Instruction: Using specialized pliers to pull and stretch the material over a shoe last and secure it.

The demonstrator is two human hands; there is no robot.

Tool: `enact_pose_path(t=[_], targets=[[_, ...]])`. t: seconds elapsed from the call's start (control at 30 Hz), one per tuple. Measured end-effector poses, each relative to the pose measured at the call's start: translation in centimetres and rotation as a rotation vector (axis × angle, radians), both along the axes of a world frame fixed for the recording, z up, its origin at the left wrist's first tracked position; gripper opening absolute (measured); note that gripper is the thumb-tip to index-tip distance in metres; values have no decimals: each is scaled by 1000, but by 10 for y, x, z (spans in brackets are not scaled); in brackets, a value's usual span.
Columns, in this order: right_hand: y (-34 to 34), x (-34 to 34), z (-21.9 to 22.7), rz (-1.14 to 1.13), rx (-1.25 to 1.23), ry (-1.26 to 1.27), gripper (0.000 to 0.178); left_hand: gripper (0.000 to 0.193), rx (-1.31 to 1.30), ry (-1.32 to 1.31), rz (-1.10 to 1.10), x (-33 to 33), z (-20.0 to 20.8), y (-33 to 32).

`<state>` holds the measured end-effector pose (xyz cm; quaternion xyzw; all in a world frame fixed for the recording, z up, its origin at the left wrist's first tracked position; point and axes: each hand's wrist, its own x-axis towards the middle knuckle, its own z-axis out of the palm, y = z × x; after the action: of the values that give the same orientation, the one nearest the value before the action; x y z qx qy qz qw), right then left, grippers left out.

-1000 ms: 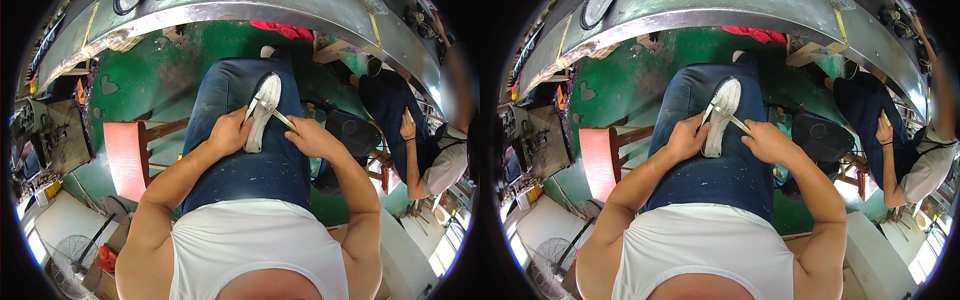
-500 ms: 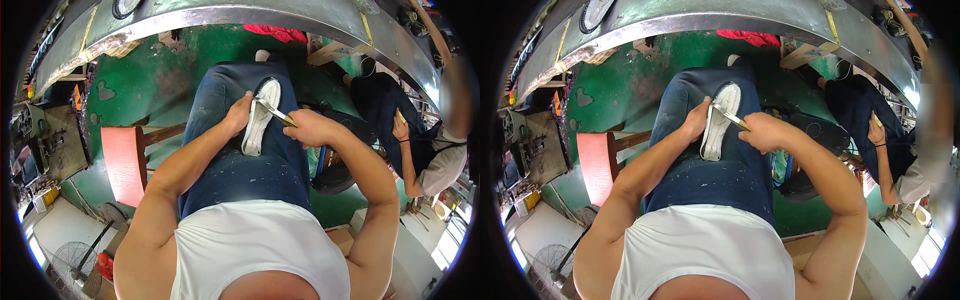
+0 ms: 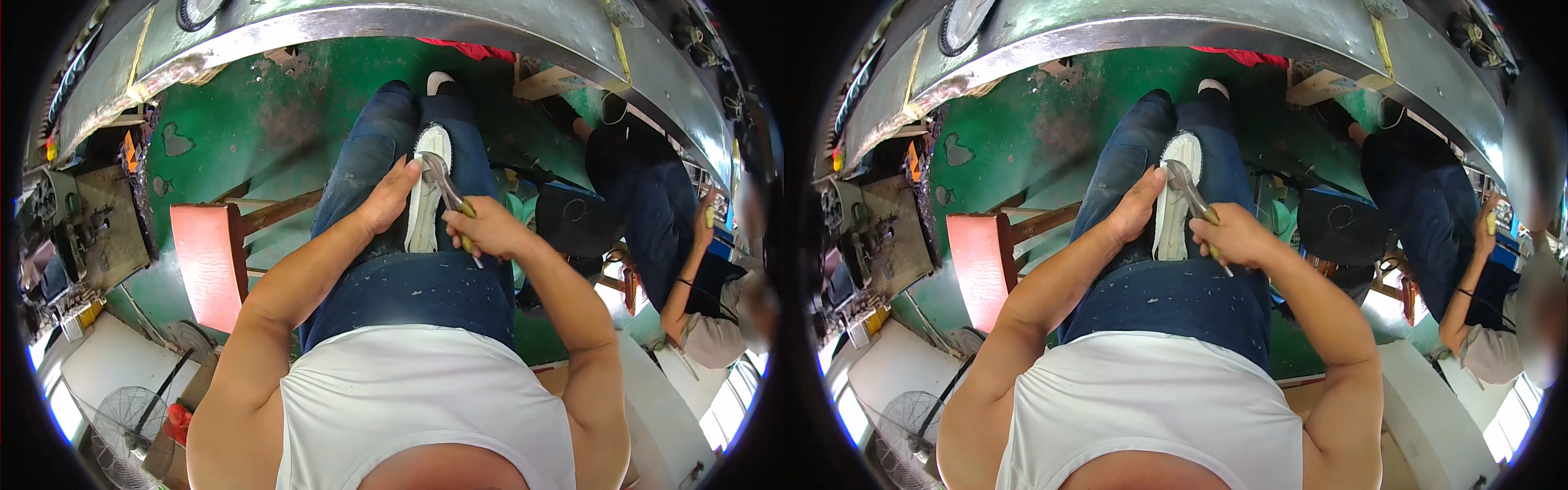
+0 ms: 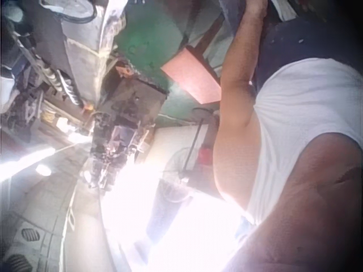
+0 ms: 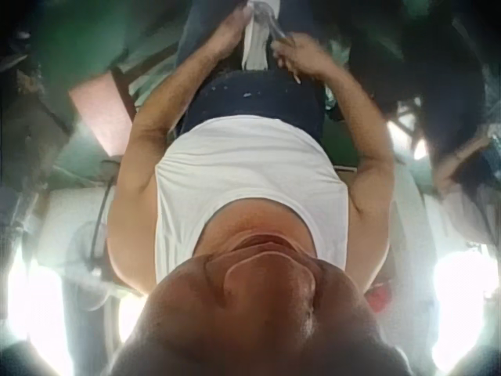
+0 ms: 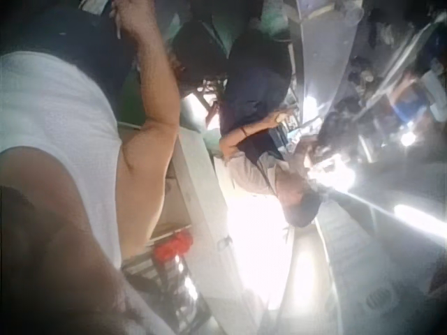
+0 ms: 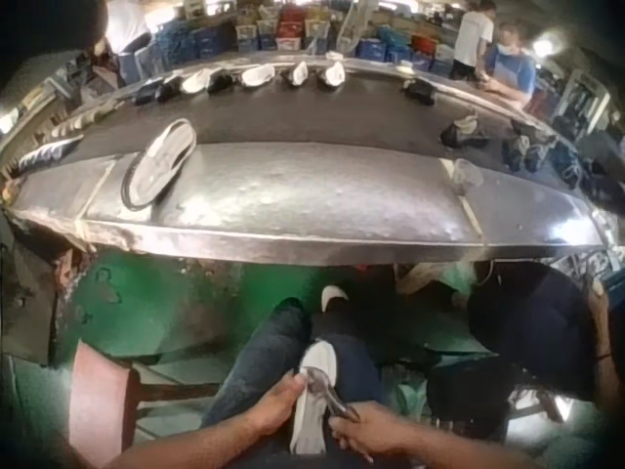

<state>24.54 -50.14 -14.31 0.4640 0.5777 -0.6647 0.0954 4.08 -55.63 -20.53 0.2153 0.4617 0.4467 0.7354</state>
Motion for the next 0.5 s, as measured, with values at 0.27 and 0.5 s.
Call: enact_pose_path(t=[0.27,0.5], targets=[[-11,19,-14,-381,-502,224,21,52,-126,-31,117,9,14,14],[46,56,16,-169,-519,95,33,47,-207,182,96,13,12,27]])
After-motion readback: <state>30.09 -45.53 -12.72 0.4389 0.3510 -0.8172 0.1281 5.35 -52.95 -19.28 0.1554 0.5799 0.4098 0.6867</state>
